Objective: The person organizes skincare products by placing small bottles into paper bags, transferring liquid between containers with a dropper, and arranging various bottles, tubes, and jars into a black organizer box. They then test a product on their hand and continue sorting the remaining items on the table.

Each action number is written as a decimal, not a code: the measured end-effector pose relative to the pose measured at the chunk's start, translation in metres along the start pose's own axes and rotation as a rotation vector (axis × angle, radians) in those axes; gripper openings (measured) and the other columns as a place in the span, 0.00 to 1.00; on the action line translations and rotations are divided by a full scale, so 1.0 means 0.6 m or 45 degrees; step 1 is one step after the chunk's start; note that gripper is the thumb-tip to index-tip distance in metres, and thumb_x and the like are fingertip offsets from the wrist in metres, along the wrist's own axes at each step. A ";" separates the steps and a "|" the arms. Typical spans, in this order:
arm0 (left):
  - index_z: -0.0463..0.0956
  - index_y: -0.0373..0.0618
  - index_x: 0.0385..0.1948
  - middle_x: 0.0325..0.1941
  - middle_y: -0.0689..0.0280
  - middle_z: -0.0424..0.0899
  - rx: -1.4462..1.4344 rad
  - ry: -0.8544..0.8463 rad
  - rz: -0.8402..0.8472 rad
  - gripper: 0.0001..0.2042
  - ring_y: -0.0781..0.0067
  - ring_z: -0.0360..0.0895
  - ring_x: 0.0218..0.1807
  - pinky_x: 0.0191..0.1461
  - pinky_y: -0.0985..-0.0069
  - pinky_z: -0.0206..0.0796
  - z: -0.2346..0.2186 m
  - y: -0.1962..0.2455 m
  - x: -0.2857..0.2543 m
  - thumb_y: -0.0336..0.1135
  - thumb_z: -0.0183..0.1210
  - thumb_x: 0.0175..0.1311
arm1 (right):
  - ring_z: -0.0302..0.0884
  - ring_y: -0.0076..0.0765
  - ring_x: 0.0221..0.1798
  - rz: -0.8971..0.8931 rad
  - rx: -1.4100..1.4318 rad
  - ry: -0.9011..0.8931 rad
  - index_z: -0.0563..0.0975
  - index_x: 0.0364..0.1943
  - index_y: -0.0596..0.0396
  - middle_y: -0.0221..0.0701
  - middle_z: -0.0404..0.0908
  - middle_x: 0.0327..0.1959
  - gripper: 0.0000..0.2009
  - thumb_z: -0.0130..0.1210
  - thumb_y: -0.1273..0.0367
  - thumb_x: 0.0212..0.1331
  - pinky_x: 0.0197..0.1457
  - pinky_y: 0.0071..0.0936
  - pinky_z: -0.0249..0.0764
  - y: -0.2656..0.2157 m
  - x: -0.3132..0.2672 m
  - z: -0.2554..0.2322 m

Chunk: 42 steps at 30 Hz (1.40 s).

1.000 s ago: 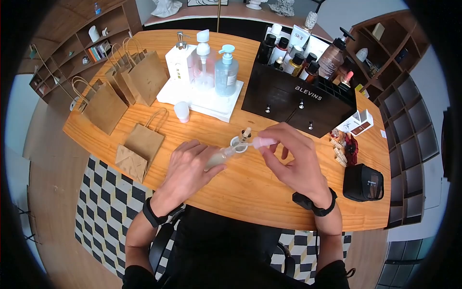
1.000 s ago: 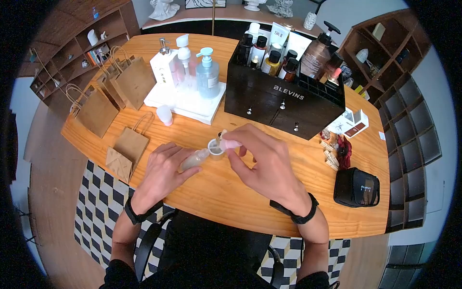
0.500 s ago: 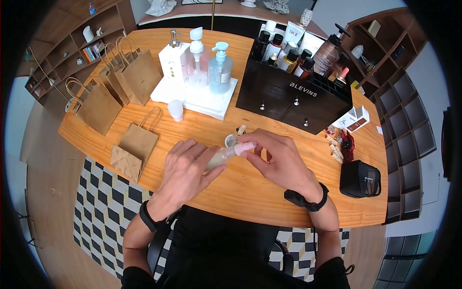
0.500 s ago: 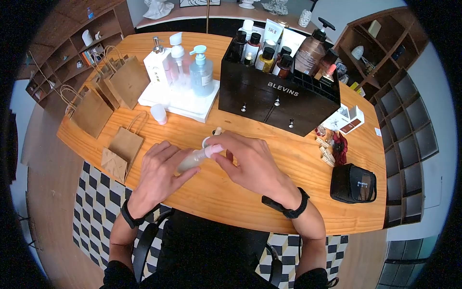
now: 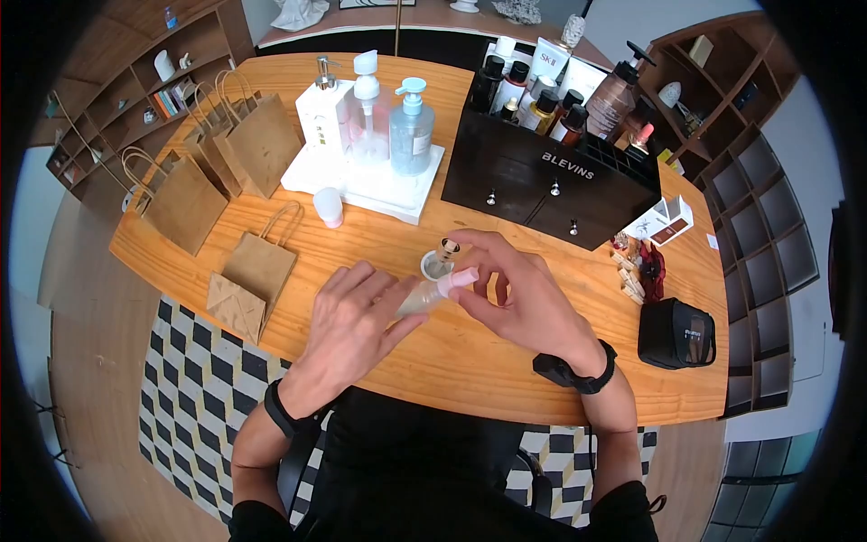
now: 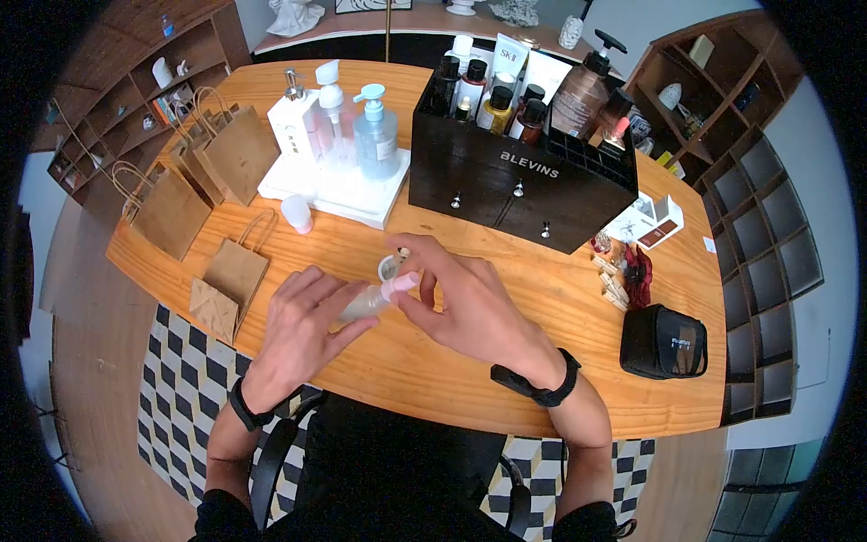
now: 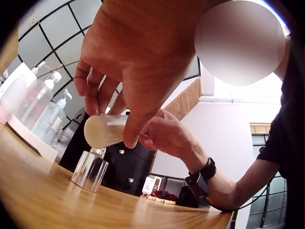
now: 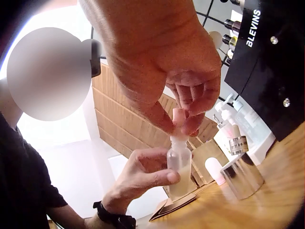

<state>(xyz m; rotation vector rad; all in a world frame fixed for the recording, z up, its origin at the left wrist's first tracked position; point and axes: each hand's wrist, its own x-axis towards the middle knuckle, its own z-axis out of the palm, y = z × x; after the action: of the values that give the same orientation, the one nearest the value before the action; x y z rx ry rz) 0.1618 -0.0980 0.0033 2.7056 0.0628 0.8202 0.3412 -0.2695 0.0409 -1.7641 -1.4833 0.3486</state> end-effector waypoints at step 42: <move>0.87 0.37 0.45 0.33 0.57 0.86 -0.052 -0.004 -0.153 0.20 0.53 0.83 0.38 0.46 0.60 0.75 0.018 -0.036 -0.011 0.38 0.78 0.52 | 0.78 0.15 0.31 0.163 0.090 0.365 0.73 0.70 0.57 0.29 0.91 0.45 0.29 0.69 0.75 0.63 0.27 0.18 0.67 0.010 0.001 -0.047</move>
<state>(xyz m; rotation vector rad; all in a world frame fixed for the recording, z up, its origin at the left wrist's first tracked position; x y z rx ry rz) 0.1630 -0.0812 -0.0154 2.6354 0.2037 0.7730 0.3641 -0.2798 0.0551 -1.7737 -1.1468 0.1999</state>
